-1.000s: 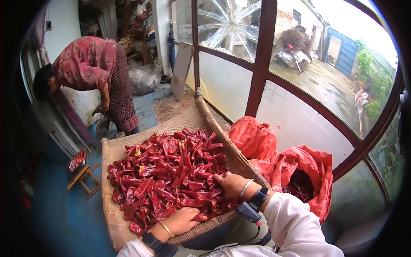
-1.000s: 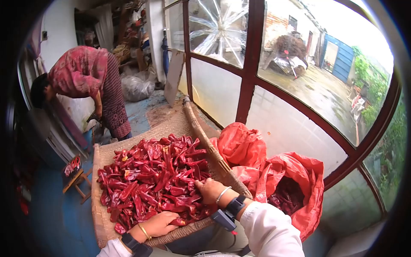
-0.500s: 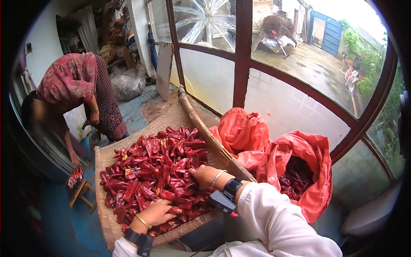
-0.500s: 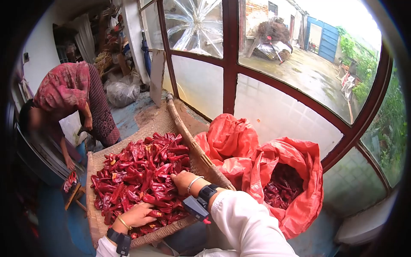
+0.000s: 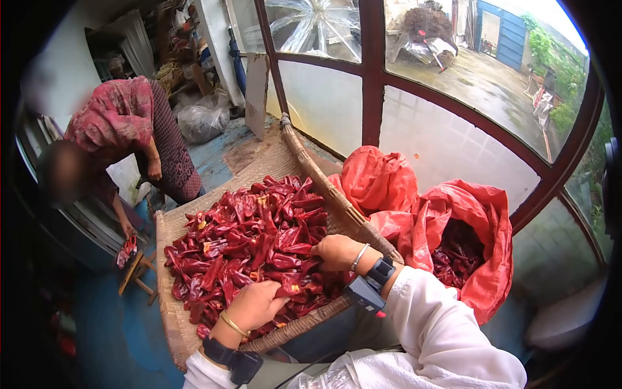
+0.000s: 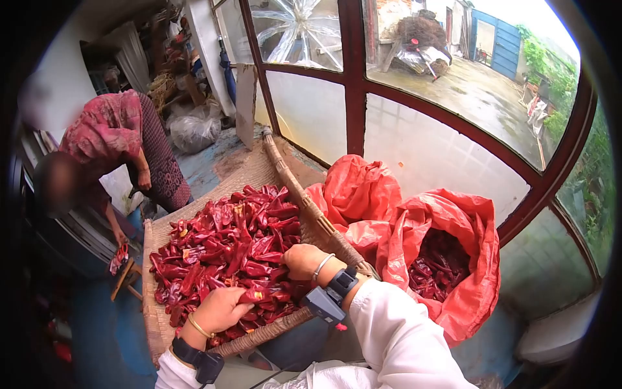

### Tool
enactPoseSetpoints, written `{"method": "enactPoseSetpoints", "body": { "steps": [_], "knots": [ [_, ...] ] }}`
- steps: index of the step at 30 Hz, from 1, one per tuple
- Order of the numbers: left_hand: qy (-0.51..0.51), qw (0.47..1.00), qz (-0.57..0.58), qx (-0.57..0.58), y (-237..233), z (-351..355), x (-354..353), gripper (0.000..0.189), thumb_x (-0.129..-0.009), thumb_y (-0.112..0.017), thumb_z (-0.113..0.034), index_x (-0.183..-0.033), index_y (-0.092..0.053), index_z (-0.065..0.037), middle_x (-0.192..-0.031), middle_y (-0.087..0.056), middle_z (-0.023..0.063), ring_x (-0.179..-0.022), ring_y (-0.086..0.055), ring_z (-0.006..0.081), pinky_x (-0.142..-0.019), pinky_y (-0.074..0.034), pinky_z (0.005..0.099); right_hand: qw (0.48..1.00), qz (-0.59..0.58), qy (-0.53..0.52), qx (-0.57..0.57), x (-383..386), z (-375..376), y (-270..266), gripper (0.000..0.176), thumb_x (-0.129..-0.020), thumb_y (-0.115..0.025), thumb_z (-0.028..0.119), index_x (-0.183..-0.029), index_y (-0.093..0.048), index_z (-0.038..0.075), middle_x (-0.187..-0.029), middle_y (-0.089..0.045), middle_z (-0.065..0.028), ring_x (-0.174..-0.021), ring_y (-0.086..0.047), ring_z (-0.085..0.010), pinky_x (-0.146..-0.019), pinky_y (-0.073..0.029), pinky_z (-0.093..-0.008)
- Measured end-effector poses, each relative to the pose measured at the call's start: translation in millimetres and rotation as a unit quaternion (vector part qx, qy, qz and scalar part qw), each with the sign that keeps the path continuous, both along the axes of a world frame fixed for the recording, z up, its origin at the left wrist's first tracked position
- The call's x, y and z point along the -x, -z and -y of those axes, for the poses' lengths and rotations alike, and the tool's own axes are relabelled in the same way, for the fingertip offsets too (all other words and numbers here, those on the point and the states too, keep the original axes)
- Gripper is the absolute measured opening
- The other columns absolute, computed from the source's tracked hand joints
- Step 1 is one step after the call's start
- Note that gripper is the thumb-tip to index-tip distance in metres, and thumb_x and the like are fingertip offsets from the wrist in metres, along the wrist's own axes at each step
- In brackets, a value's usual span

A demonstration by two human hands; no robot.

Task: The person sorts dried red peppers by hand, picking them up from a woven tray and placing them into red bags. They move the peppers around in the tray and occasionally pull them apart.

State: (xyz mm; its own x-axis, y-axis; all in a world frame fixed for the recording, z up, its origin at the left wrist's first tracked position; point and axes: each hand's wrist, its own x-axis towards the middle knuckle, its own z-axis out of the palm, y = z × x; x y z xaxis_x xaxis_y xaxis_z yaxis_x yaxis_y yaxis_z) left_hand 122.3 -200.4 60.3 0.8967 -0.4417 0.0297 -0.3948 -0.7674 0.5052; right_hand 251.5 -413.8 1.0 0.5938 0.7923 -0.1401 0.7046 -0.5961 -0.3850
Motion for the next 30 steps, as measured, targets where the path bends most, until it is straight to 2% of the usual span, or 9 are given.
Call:
{"method": "enactPoseSetpoints", "body": {
  "steps": [5, 6, 14, 21, 23, 24, 28, 29, 30],
  "knots": [
    [-0.157, 0.97, 0.048, 0.18, 35.1, 8.6, -31.3, 0.016, -0.083, -0.061, -0.015, -0.085, -0.058, 0.0, -0.068, -0.06, 0.0184, -0.062, -0.06, 0.0349, -0.056, -0.047, 0.0401, 0.997, 0.015, 0.027, -0.069, -0.2, -1.3, -4.0, 0.037, -0.074, -0.067, 0.025, -0.106, -0.061, 0.009, -0.091, -0.058, -0.0178, -0.086, -0.058, -0.0366, -0.078, -0.047, -0.0422],
    [-0.218, 0.94, -0.042, 0.259, 43.6, 9.4, -33.0, 0.013, -0.085, -0.059, -0.011, -0.089, -0.059, 0.001, -0.065, -0.064, 0.0091, -0.051, -0.061, 0.0134, -0.049, -0.048, 0.0266, 0.989, 0.008, 0.061, -0.135, 0.9, -1.7, -5.4, 0.041, -0.073, -0.069, 0.025, -0.109, -0.059, 0.008, -0.094, -0.057, -0.0184, -0.087, -0.058, -0.0365, -0.079, -0.047, -0.0421],
    [-0.234, 0.931, -0.005, 0.279, 66.2, 0.3, -27.3, 0.019, -0.085, -0.058, -0.011, -0.1, -0.058, 0.001, -0.067, -0.064, 0.0137, -0.054, -0.063, 0.0228, -0.052, -0.049, 0.0332, 0.949, -0.028, 0.032, -0.311, -0.5, -10.0, -5.7, 0.03, -0.08, -0.066, 0.019, -0.104, -0.059, 0.002, -0.107, -0.05, -0.0206, -0.095, -0.054, -0.0367, -0.084, -0.045, -0.0411],
    [-0.204, 0.941, 0.063, 0.262, 72.6, -3.1, -31.5, 0.023, -0.082, -0.059, -0.006, -0.103, -0.058, 0.002, -0.087, -0.064, 0.0198, -0.082, -0.064, 0.0311, -0.069, -0.048, 0.0345, 0.903, 0.011, 0.038, -0.427, 0.3, -8.8, -22.9, 0.024, -0.082, -0.063, 0.013, -0.104, -0.063, 0.004, -0.104, -0.056, -0.0169, -0.089, -0.057, -0.0253, -0.081, -0.046, -0.0328],
    [-0.217, 0.941, 0.031, 0.257, 78.8, -7.9, -32.1, 0.021, -0.083, -0.058, -0.005, -0.103, -0.057, 0.003, -0.086, -0.065, 0.0169, -0.079, -0.065, 0.0267, -0.069, -0.049, 0.0317, 0.804, -0.353, 0.158, -0.451, 8.6, -4.3, -37.4, 0.02, -0.087, -0.056, 0.006, -0.105, -0.06, 0.0, -0.094, -0.056, -0.0017, -0.087, -0.05, -0.0097, -0.079, -0.043, -0.0253],
    [-0.222, 0.932, 0.01, 0.287, 79.8, -7.8, -30.5, 0.021, -0.084, -0.057, -0.004, -0.104, -0.056, 0.003, -0.086, -0.066, 0.0154, -0.078, -0.066, 0.0235, -0.068, -0.049, 0.0305, 0.809, -0.299, 0.151, -0.484, 11.8, -6.1, -39.8, 0.017, -0.09, -0.054, 0.007, -0.102, -0.06, -0.002, -0.081, -0.055, 0.0051, -0.077, -0.047, -0.0045, -0.069, -0.044, -0.0229],
    [-0.212, 0.89, -0.041, 0.401, 81.3, -4.5, -29.6, 0.023, -0.09, -0.051, -0.007, -0.112, -0.052, 0.002, -0.089, -0.066, 0.0085, -0.075, -0.064, 0.0129, -0.067, -0.051, 0.0262, 0.916, -0.135, 0.164, -0.341, -1.4, -4.7, -18.4, 0.011, -0.086, -0.058, 0.01, -0.084, -0.06, -0.001, -0.062, -0.054, -0.001, -0.058, -0.047, -0.0079, -0.051, -0.04, -0.0294],
    [-0.214, 0.865, -0.061, 0.451, 80.5, -3.9, -29.6, 0.024, -0.092, -0.05, -0.009, -0.113, -0.052, 0.002, -0.091, -0.065, 0.0071, -0.075, -0.063, 0.0118, -0.067, -0.051, 0.0257, 0.935, -0.119, 0.185, -0.278, -0.3, -5.1, -22.6, 0.023, -0.081, -0.061, 0.028, -0.084, -0.065, 0.005, -0.07, -0.062, -0.0169, -0.069, -0.06, -0.0348, -0.065, -0.047, -0.0413],
    [-0.201, 0.873, -0.065, 0.441, 78.7, -5.4, -29.0, 0.025, -0.094, -0.048, -0.011, -0.115, -0.051, 0.002, -0.092, -0.063, 0.0051, -0.074, -0.061, 0.0097, -0.067, -0.051, 0.0242, 0.943, -0.112, 0.186, -0.252, 1.8, -5.6, -27.9, 0.025, -0.081, -0.061, 0.03, -0.082, -0.066, 0.005, -0.071, -0.062, -0.0169, -0.071, -0.061, -0.0347, -0.066, -0.048, -0.0423]
  ]
}}
